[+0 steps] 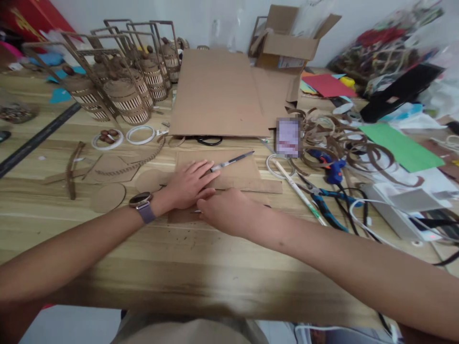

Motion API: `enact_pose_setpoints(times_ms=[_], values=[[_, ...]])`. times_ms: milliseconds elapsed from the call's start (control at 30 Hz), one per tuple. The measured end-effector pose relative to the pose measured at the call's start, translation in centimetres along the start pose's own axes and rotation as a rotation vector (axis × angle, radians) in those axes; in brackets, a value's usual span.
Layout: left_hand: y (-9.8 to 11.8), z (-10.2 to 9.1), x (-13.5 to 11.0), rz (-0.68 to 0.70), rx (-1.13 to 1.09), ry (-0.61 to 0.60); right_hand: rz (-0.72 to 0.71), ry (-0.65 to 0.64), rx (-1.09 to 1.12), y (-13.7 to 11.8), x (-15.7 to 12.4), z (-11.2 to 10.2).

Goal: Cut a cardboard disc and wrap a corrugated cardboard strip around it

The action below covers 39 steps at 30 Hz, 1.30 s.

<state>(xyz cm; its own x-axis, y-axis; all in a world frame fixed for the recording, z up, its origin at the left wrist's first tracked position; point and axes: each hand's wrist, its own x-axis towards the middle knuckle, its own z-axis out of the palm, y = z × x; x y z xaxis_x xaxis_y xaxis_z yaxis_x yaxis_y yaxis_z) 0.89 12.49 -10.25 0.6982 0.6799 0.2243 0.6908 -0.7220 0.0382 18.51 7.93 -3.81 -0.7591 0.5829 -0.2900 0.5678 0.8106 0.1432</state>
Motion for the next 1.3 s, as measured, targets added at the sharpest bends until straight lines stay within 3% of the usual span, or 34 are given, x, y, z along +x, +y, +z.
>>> enact_pose_setpoints(times_ms=[233,700,1300], values=[[0.2,0.0,0.0,0.008,0.026,0.015,-0.076,-0.02,-0.082,-0.4,0.7,-0.2],[0.2,0.2,0.1,0.004,0.054,0.041,-0.079,-0.093,-0.132,-1.1,1.4,-1.4],[0.2,0.2,0.1,0.006,0.043,0.036,-0.12,-0.012,-0.097,-0.5,1.3,-0.5]])
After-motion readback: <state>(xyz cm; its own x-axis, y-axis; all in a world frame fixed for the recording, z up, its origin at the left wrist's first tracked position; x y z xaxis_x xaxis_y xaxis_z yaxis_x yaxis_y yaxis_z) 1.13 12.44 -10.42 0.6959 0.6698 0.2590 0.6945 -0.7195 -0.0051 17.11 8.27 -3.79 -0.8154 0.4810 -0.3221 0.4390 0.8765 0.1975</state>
